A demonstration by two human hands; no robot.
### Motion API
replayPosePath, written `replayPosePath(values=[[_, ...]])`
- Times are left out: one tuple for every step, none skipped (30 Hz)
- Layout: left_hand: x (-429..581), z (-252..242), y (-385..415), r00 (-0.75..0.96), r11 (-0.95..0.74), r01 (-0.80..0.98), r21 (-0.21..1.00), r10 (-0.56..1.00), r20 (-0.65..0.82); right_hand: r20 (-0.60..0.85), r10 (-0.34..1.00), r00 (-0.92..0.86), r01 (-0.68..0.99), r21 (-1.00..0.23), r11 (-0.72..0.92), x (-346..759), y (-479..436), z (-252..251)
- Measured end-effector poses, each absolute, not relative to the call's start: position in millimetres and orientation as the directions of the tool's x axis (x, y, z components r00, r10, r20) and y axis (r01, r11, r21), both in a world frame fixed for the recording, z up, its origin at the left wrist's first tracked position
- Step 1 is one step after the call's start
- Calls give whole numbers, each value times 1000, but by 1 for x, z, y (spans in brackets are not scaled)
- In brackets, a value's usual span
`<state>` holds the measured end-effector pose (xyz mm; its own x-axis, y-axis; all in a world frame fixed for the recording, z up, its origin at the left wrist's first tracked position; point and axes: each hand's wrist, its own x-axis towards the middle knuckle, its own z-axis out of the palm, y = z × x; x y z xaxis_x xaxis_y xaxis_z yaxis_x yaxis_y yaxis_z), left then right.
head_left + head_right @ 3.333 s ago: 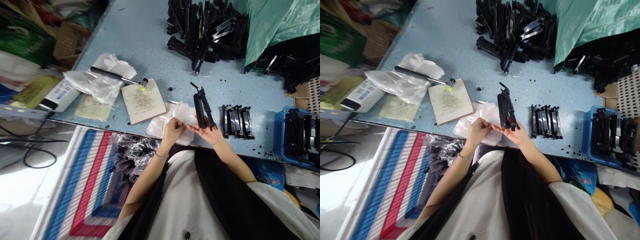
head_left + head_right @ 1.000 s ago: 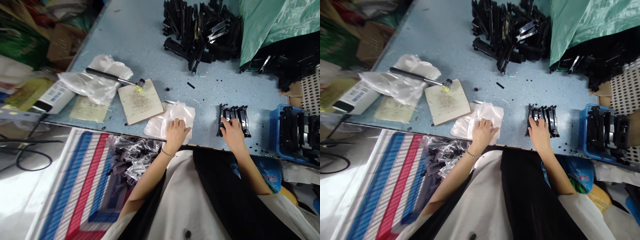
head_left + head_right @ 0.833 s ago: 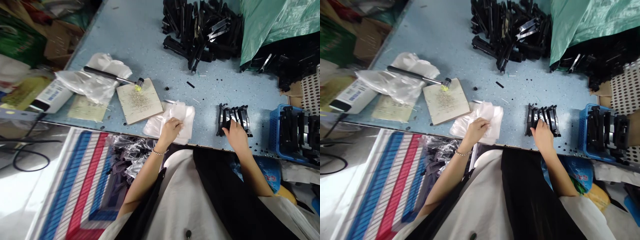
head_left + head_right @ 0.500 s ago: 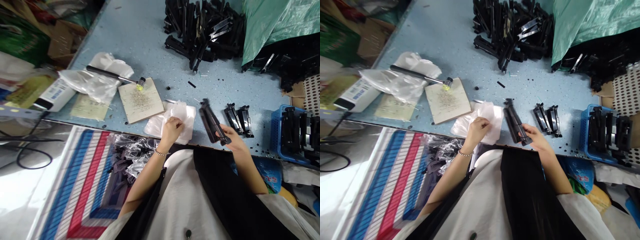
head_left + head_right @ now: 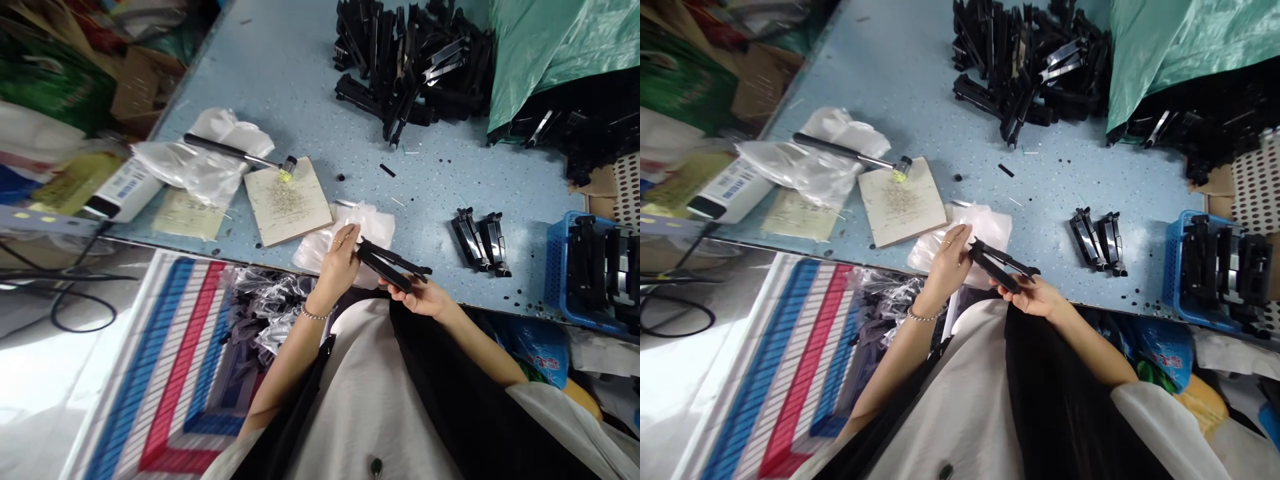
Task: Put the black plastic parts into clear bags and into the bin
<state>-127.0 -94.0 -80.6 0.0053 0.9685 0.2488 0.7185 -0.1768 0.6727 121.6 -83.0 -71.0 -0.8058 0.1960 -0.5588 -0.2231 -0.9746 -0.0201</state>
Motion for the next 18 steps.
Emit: replayPosePath(values=[[-126,-80,-96,25,-202,722,662,964,266,-559,173,-811,-231,33,-973,115,-82,-73],[-124,-79,-99,53,-231,724,650,958,282,-565,170,-807,-249,66,-966,109,-81,-75],[-123,-77,-102,80,-258,722,642,953,293,-575,183,-797,-277,78,-958,105,-80,-76],[-123,-76,-106,99,-275,717,641,950,298,-588,208,-782,-307,72,-949,104,-78,-77],[-123,-75,-109,100,-276,711,647,950,295,-601,238,-763,-334,51,-941,105,-76,-76],[-125,-74,-112,83,-260,706,659,954,287,-613,271,-742,-357,19,-934,109,-75,-74],[-127,-74,-114,54,-232,703,673,960,275,-622,301,-723,-371,-18,-928,114,-74,-72],[-129,-75,-115,18,-198,700,686,966,260,-627,323,-709,-376,-51,-925,121,-74,-68],[-132,-76,-115,-15,-167,698,697,969,246,-628,341,-700,-377,-80,-923,129,-75,-65],[-135,-78,-114,-38,-144,696,703,971,237,-623,355,-697,-378,-101,-920,136,-77,-61],[-136,-80,-112,-50,-133,695,707,971,232,-612,367,-701,-380,-115,-918,141,-80,-57],[-137,-81,-111,-51,-134,695,706,971,234,-596,371,-713,-377,-120,-918,145,-82,-55],[-136,-82,-109,-46,-142,699,701,969,241,-574,362,-734,-364,-117,-924,147,-85,-53],[-135,-81,-108,-36,-156,706,691,966,255,-551,339,-762,-341,-104,-934,146,-88,-52],[-132,-80,-108,-25,-174,717,675,961,275,-529,308,-791,-310,-87,-947,142,-90,-53],[-128,-77,-109,-13,-196,729,655,954,300,-512,274,-814,-278,-70,-958,136,-90,-56],[-123,-72,-111,5,-226,740,633,944,330,-504,250,-827,-253,-64,-965,128,-90,-59],[-119,-67,-114,35,-265,746,611,932,362,-505,243,-828,-235,-80,-969,119,-88,-63]])
